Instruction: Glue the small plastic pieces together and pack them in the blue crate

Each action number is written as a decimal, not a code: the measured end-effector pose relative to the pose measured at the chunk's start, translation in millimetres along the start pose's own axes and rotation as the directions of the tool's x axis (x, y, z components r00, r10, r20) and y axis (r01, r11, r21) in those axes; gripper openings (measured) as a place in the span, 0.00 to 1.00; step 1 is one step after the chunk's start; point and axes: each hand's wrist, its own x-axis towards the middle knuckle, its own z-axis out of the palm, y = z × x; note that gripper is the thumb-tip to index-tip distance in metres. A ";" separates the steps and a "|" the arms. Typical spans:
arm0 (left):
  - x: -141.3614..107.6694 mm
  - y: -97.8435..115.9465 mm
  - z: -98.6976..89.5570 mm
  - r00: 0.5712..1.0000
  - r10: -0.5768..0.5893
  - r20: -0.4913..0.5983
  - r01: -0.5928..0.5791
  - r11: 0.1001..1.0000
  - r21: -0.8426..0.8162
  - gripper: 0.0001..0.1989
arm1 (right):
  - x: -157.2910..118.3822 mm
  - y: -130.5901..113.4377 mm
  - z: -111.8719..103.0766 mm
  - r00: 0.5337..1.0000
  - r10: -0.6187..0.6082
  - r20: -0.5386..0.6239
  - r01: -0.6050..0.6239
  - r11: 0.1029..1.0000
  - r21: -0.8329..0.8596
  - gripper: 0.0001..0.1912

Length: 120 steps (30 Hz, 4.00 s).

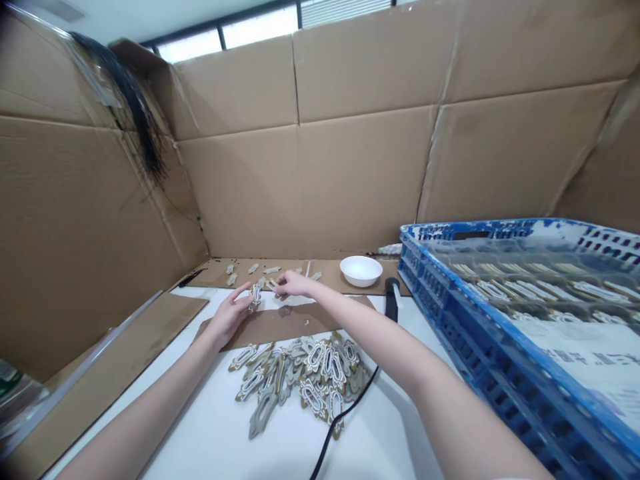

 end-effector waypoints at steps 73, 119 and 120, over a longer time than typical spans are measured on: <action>-40.3 8.4 44.0 0.987 0.033 0.156 -0.058 0.985 0.162 0.25 | -74.1 -38.8 33.1 0.954 -0.032 0.297 -0.159 0.788 0.595 0.21; 196.2 15.3 -44.0 0.991 0.129 -0.045 0.070 -0.198 0.978 0.19 | -174.7 -71.5 -16.6 0.938 0.196 -0.287 0.038 0.764 0.644 0.16; 197.2 11.6 -37.1 0.994 0.109 -0.018 0.040 -0.202 0.979 0.19 | -174.9 -71.1 -17.1 0.936 0.200 -0.291 0.036 0.765 0.643 0.16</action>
